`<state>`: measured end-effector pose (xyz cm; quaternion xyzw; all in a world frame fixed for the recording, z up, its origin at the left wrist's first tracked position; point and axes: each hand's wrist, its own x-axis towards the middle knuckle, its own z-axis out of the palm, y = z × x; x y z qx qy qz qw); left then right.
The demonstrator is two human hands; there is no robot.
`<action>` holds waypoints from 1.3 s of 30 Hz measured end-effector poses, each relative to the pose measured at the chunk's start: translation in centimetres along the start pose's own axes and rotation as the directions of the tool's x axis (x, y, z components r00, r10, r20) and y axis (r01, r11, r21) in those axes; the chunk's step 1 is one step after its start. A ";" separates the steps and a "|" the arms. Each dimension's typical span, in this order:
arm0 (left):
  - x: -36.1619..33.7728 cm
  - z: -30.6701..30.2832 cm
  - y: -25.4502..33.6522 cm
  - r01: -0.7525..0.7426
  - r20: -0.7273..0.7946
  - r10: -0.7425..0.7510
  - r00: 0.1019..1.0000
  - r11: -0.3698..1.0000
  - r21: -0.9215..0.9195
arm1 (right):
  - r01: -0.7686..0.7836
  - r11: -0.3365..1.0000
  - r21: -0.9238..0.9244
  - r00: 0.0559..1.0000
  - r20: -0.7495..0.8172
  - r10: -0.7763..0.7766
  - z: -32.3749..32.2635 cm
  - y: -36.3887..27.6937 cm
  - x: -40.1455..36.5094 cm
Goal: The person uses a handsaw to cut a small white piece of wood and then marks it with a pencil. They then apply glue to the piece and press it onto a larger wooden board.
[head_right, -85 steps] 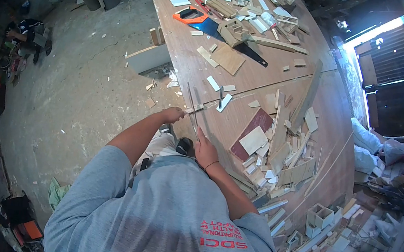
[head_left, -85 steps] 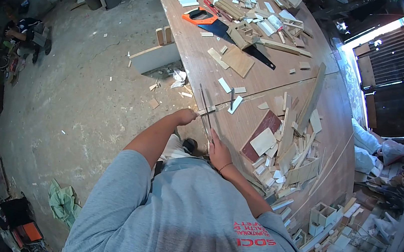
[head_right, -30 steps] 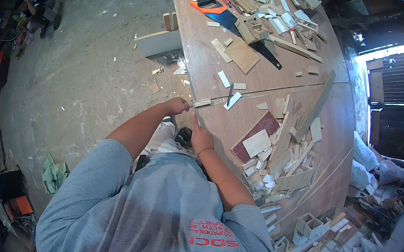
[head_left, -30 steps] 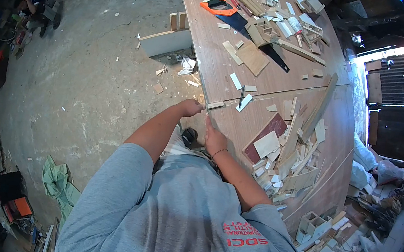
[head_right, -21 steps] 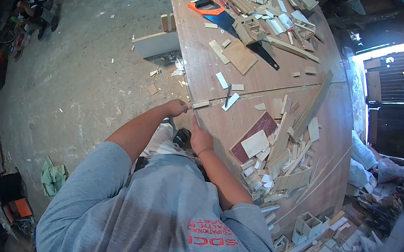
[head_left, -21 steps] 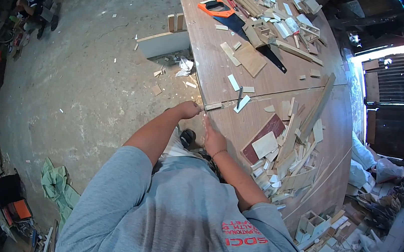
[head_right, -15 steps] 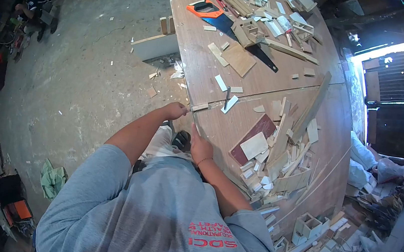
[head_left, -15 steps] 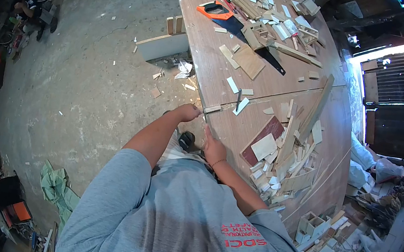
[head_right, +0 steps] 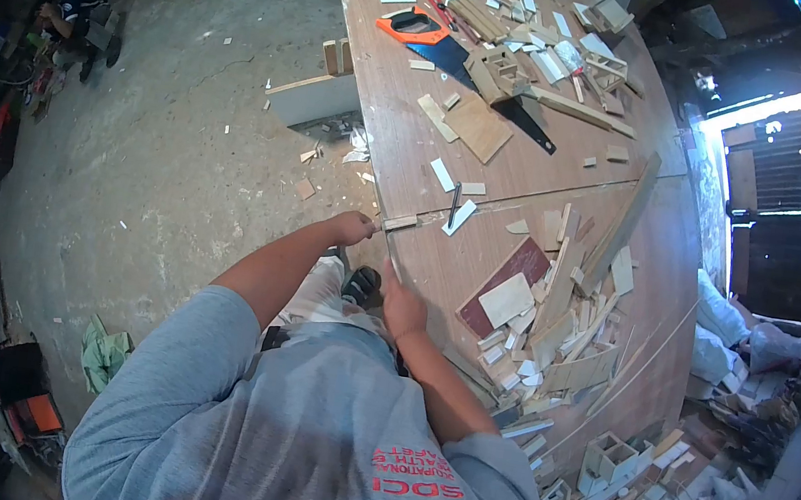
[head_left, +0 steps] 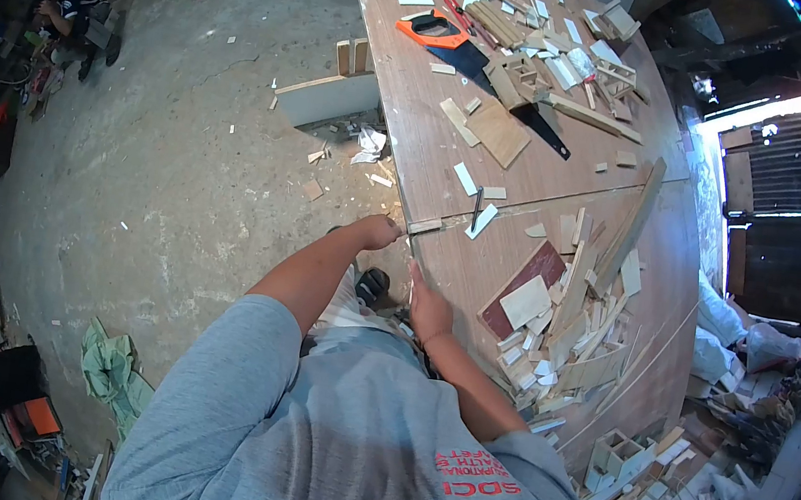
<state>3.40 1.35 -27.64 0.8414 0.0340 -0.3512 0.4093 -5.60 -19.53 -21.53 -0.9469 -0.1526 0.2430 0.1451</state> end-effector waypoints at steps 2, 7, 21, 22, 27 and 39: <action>0.1 -0.2 0.1 0.000 0.039 0.001 0.999 1.000 -0.019 | 0.023 1.000 0.021 0.999 -0.037 -0.022 -1.0 -1.2 3.0; 0.3 0.1 -0.1 0.007 0.008 -0.006 1.000 0.999 -0.038 | 0.025 0.999 0.045 0.996 -0.091 -0.021 -0.4 -1.9 4.3; 0.2 -0.2 0.2 -0.022 0.044 0.020 0.999 0.999 0.048 | 0.005 0.999 0.050 0.990 -0.142 0.002 0.4 -2.1 3.9; 0.5 0.2 -0.1 -0.025 0.020 0.024 1.000 0.999 0.045 | -0.001 0.999 0.050 0.990 -0.142 0.008 0.6 -1.7 2.8; 1.1 0.3 -0.3 0.005 0.003 -0.005 1.000 1.000 0.009 | 0.011 0.993 0.119 0.998 -0.064 -0.003 0.6 -0.4 -5.2; 0.2 -0.5 0.5 -0.024 0.073 0.021 0.997 0.999 0.041 | -0.045 0.998 0.048 0.999 -0.028 0.046 0.8 -1.4 0.9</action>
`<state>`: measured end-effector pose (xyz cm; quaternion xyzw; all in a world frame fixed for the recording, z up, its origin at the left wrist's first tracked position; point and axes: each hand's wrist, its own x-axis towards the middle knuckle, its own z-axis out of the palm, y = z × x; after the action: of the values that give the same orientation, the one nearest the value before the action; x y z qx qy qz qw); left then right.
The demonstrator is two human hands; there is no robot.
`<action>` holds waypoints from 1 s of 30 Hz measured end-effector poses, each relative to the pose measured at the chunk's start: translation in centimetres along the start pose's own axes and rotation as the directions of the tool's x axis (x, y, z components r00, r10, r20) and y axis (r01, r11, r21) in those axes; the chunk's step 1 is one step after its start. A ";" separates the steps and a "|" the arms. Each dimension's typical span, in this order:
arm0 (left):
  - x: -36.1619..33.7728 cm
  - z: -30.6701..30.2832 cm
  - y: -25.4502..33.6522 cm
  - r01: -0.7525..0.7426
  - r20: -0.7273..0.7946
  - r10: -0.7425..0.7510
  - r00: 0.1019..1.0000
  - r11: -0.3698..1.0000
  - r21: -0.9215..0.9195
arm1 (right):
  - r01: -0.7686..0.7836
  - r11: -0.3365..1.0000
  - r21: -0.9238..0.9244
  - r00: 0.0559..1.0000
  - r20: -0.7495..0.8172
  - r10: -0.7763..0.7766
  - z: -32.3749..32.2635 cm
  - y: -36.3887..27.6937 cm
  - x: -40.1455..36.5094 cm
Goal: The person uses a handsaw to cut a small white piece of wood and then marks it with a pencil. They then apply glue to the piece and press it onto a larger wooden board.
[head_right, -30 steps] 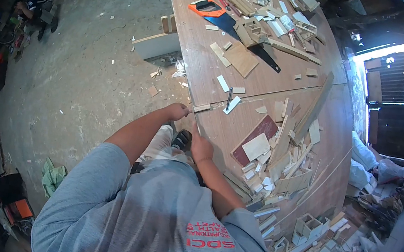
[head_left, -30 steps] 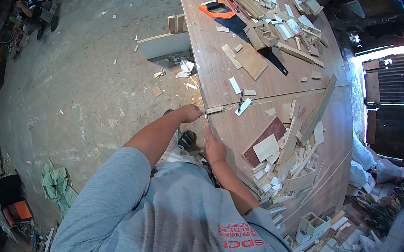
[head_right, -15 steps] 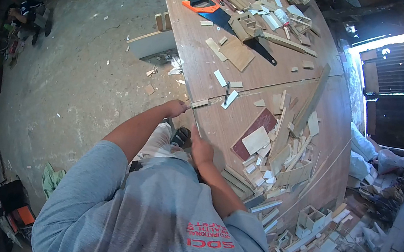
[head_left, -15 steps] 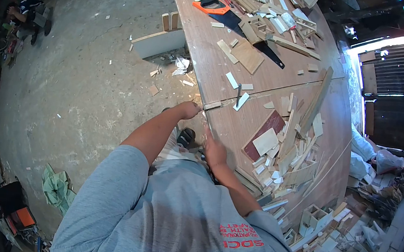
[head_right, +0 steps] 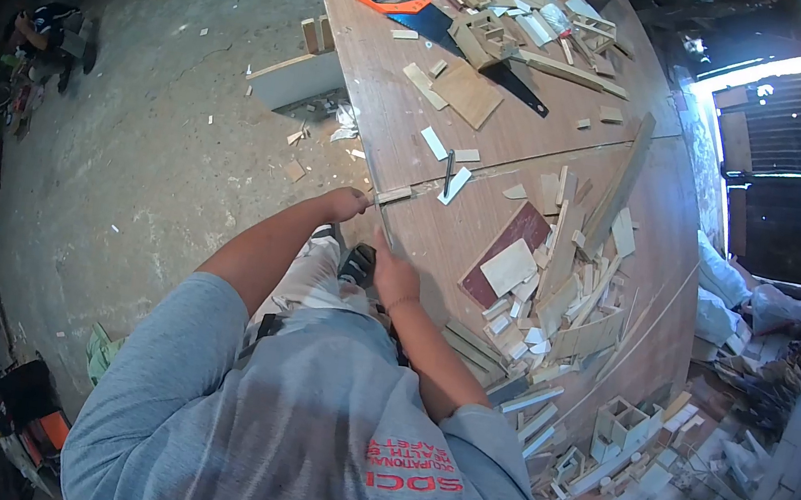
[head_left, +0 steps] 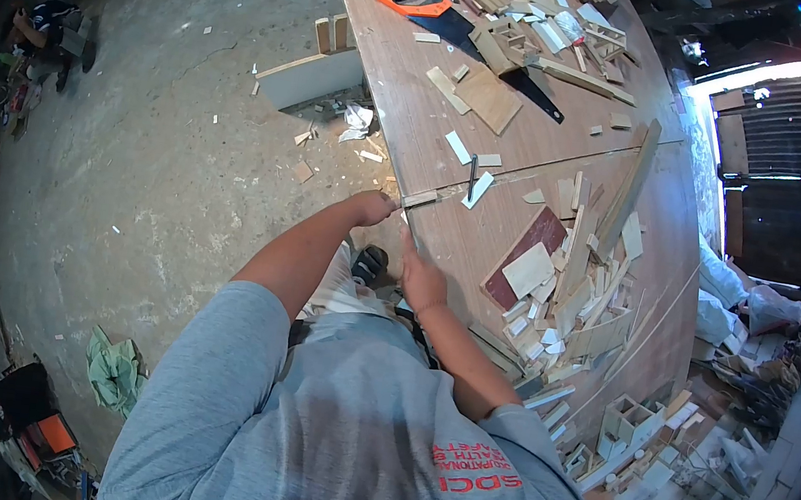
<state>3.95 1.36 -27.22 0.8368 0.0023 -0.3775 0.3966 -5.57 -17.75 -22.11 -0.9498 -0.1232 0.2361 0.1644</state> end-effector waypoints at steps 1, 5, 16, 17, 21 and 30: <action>0.0 0.1 -0.1 -0.024 -0.011 0.024 1.000 1.000 0.007 | -0.001 0.999 0.047 1.000 0.023 0.000 -0.1 0.4 -2.1; 0.6 0.5 -1.1 -0.023 0.015 0.023 1.000 1.000 -0.015 | 0.098 0.962 0.254 0.993 -0.094 -0.077 0.1 3.4 -8.5; 0.1 1.1 -2.1 -0.090 -0.005 0.091 0.996 0.995 0.029 | 0.091 0.970 0.226 0.992 -0.111 -0.068 -7.2 -0.8 -6.9; 0.3 1.1 -2.1 -0.092 -0.007 0.092 0.996 0.995 0.029 | 0.058 0.983 0.174 0.997 -0.066 -0.047 -7.5 -1.3 -6.7; 0.3 1.1 -2.3 -0.074 -0.014 0.074 0.997 0.997 0.007 | 0.011 0.995 0.103 1.000 -0.005 -0.011 -7.8 -1.8 -6.2; -0.7 0.6 -1.0 -0.037 -0.024 0.036 0.999 0.999 -0.003 | -0.008 0.997 0.081 0.998 0.059 0.003 -8.1 -1.8 -5.5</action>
<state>2.75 1.81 -27.69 0.8404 -0.0076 -0.3602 0.4048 -6.57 -19.84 -12.40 -0.9353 -0.1158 0.2693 0.1984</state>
